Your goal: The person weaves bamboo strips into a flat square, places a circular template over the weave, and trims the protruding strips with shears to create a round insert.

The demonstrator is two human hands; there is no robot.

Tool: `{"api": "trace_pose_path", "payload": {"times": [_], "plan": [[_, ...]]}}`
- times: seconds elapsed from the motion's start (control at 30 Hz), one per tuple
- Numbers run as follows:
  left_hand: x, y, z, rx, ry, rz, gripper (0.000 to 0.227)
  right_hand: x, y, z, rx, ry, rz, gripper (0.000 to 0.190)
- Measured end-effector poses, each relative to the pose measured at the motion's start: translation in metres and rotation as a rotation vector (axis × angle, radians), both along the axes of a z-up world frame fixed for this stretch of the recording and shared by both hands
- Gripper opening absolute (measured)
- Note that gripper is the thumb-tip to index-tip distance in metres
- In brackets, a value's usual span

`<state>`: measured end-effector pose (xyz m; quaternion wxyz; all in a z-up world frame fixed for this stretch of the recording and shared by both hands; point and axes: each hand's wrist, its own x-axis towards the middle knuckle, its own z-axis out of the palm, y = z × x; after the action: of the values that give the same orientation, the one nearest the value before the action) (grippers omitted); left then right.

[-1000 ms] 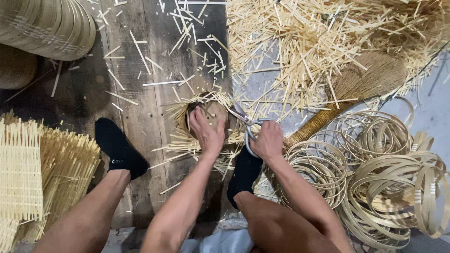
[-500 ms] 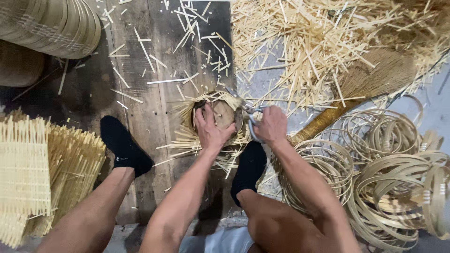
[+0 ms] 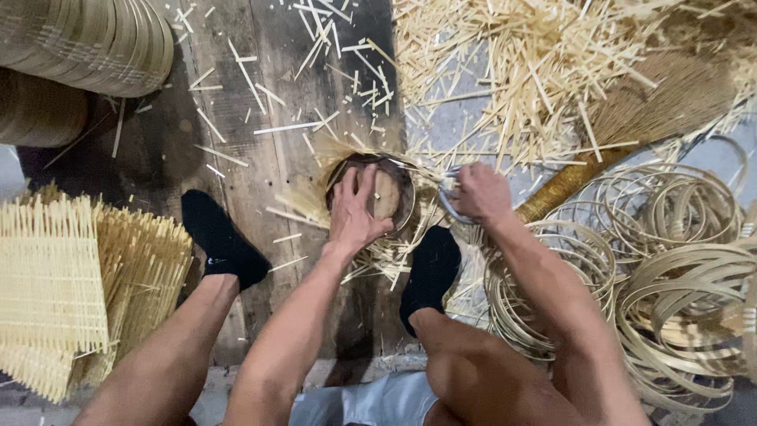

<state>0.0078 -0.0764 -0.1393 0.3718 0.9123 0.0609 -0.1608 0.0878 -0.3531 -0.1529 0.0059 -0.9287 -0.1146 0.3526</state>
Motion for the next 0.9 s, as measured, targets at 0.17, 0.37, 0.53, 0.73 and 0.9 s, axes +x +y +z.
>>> {"api": "trace_pose_path", "payload": {"times": [0.17, 0.37, 0.53, 0.73, 0.9], "plan": [[0.005, -0.002, 0.008, -0.041, -0.072, -0.044, 0.124, -0.004, -0.005, -0.013, -0.013, -0.288, 0.165, 0.062], [0.008, 0.004, 0.01, -0.038, -0.013, -0.164, 0.124, -0.006, 0.005, -0.028, 0.149, -0.491, 0.234, 0.056], [-0.01, -0.023, -0.003, 0.059, -0.061, 0.107, 0.128, -0.007, -0.021, -0.023, 0.216, -0.405, 0.188, 0.052], [-0.008, -0.02, -0.011, 0.071, -0.056, -0.045, 0.12, 0.001, 0.015, -0.021, 0.172, -0.612, 0.227, 0.056], [0.003, 0.005, -0.005, 0.106, 0.055, -0.247, 0.122, -0.002, -0.015, -0.003, 0.329, -0.044, -0.295, 0.038]]}}
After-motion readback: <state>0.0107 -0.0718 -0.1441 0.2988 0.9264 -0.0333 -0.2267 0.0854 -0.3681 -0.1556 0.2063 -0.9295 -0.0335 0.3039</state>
